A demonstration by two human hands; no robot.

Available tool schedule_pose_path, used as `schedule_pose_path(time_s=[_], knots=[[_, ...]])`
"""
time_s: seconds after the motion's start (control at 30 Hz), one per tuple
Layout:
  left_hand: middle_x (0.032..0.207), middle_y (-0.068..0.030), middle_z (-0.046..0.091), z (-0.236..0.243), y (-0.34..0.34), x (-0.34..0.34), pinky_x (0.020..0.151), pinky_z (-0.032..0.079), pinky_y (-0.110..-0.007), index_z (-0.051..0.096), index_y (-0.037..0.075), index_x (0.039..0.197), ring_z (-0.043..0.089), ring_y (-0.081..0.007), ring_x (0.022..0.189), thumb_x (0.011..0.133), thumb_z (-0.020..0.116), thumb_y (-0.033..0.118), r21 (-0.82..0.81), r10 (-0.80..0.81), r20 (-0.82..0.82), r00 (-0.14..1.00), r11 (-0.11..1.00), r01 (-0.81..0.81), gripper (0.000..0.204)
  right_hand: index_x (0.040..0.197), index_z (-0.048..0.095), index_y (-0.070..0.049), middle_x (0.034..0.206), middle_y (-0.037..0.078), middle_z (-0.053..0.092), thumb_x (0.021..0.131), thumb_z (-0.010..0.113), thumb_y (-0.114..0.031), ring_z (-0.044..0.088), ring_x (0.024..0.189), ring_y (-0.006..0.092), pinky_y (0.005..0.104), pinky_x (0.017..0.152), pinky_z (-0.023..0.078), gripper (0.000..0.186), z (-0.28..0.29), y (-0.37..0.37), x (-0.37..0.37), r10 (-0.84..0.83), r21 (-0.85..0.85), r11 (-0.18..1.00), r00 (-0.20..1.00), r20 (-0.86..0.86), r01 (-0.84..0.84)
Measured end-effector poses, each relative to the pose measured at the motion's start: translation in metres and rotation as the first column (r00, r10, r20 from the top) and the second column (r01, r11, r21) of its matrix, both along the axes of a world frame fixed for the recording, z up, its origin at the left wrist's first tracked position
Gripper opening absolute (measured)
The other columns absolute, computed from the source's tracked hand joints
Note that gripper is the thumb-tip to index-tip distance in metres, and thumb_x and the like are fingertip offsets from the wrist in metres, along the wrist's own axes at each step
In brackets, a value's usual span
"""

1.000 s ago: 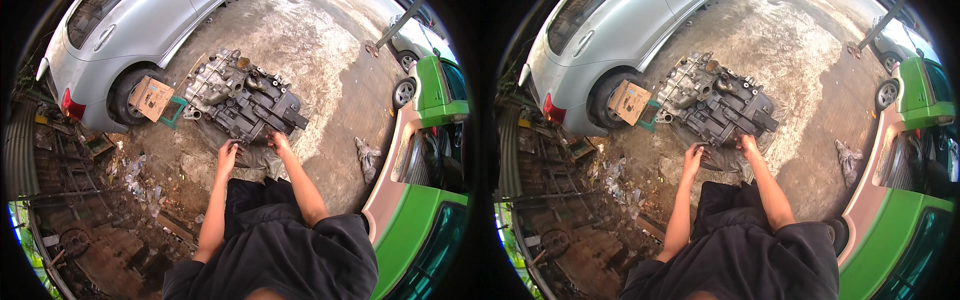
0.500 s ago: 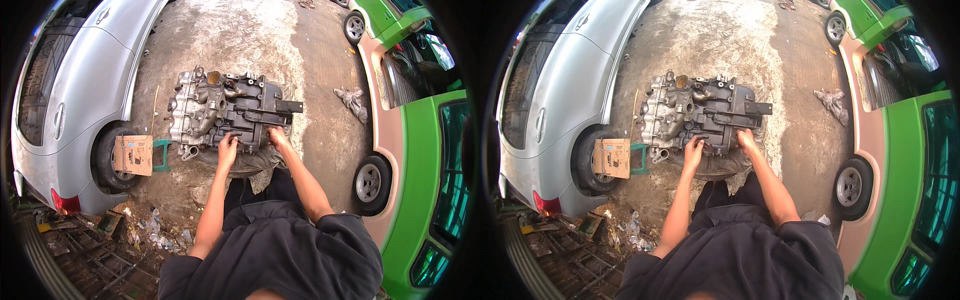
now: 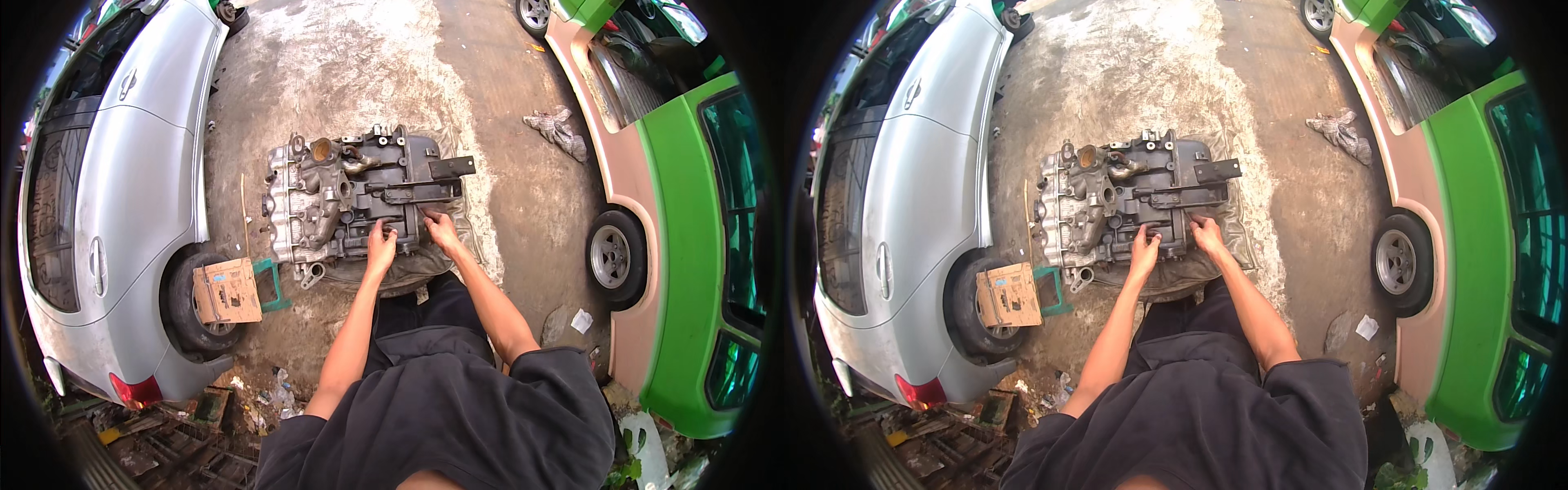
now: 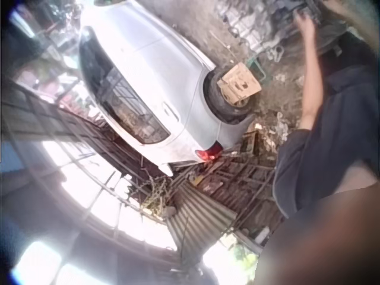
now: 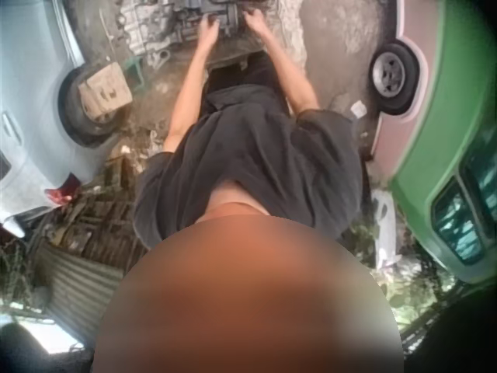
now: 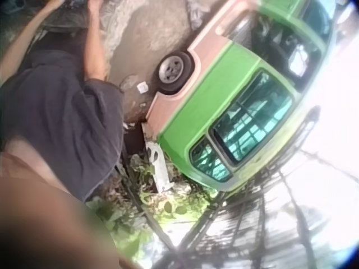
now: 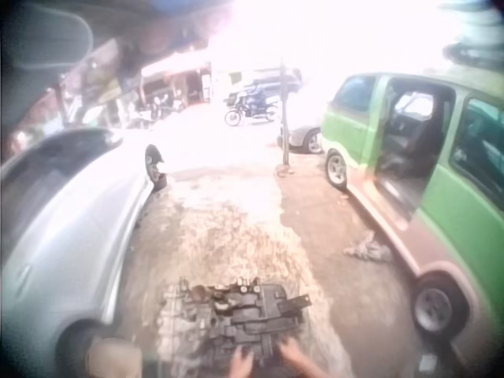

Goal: The person uses a wrench to loosen and remove a bolt from a car engine resting on a cloth on the ground. They then wipe the engine surface with a rag and continue to manipulate components by hand.

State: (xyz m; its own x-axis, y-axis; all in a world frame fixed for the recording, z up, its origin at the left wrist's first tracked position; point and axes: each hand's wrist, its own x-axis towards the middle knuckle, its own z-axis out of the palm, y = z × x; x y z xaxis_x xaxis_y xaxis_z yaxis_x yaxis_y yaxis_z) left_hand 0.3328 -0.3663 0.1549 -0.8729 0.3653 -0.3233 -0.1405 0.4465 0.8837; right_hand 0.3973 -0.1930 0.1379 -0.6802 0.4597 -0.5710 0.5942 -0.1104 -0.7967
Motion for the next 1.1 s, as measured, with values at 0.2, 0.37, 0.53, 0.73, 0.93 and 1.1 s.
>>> schedule_pose_path(time_s=[0.2, 0.37, 0.53, 0.73, 0.93, 1.1], knots=[[0.141, -0.0162, 0.047, -0.011, 0.035, 0.013, 0.106, 0.027, -0.064, 0.044, 0.0, 0.138, 0.041, -0.0356, 0.132, 0.091, 0.061, 0.028, -0.402, -0.014, -0.065, 0.998, 0.916, -0.013, 0.057, 0.13, 0.059, 0.003, 0.076, 0.003, 0.062, 0.098, 0.054, -0.017, 0.053, 0.061, 0.0099, 0.0276, 0.052, 0.047, 0.038, -0.005, -0.001, 0.004, -0.031, -0.165, 0.986, 0.996, -0.083, 0.017], [0.135, -0.0156, 0.053, -0.005, 0.06, 0.018, 0.104, 0.03, -0.061, 0.05, 0.0, 0.133, 0.045, -0.0339, 0.129, 0.091, 0.058, 0.026, -0.565, 0.052, -0.097, 0.994, 0.819, -0.098, 0.05, 0.132, 0.057, 0.002, 0.076, 0.005, 0.062, 0.096, 0.051, -0.013, 0.053, 0.06, 0.0106, 0.0277, 0.052, 0.047, 0.04, 0.001, 0.011, 0.003, 0.007, -0.296, 0.955, 0.996, -0.09, -0.033], [0.119, -0.0183, 0.063, -0.001, 0.061, 0.014, 0.101, 0.034, -0.057, 0.055, -0.002, 0.129, 0.052, -0.0351, 0.12, 0.092, 0.055, 0.019, -0.553, 0.057, -0.075, 0.996, 0.828, -0.089, 0.043, 0.133, 0.057, 0.001, 0.077, 0.007, 0.064, 0.093, 0.047, -0.012, 0.056, 0.061, 0.0136, 0.0295, 0.052, 0.049, 0.043, 0.004, 0.015, -0.009, 0.007, -0.458, 0.889, 1.0, -0.008, -0.01], [0.102, -0.0304, 0.064, -0.004, 0.066, 0.02, 0.092, 0.044, -0.049, 0.057, -0.01, 0.12, 0.061, -0.0449, 0.101, 0.089, 0.054, 0.009, -0.518, 0.15, -0.333, 0.931, 0.796, -0.313, 0.036, 0.129, 0.058, -0.002, 0.086, 0.02, 0.068, 0.089, 0.048, -0.014, 0.068, 0.075, 0.028, 0.0416, 0.065, 0.053, 0.043, 0.014, 0.006, -0.02, 0.073, -0.25, 0.967, 0.992, 0.1, -0.046], [0.103, -0.0324, 0.064, 0.003, 0.068, 0.021, 0.086, 0.047, -0.05, 0.055, -0.012, 0.12, 0.061, -0.0473, 0.099, 0.09, 0.053, 0.007, -0.485, 0.182, -0.323, 0.929, 0.811, -0.328, 0.036, 0.127, 0.054, 0.005, 0.104, 0.031, 0.065, 0.091, 0.052, -0.018, 0.062, 0.101, 0.0449, 0.048, 0.088, 0.046, 0.042, 0.019, 0.0, -0.025, 0.146, 0.003, 0.989, 0.986, 0.078, -0.147], [0.106, -0.0297, 0.062, 0.003, 0.068, 0.02, 0.093, 0.04, -0.052, 0.052, -0.009, 0.125, 0.058, -0.0453, 0.101, 0.093, 0.049, 0.009, -0.496, 0.194, -0.261, 0.946, 0.813, -0.304, 0.037, 0.127, 0.052, 0.006, 0.111, 0.034, 0.062, 0.093, 0.052, -0.023, 0.058, 0.11, 0.0476, 0.0495, 0.094, 0.045, 0.045, 0.018, 0.002, -0.024, 0.225, 0.017, 0.974, 0.97, 0.095, -0.228]])
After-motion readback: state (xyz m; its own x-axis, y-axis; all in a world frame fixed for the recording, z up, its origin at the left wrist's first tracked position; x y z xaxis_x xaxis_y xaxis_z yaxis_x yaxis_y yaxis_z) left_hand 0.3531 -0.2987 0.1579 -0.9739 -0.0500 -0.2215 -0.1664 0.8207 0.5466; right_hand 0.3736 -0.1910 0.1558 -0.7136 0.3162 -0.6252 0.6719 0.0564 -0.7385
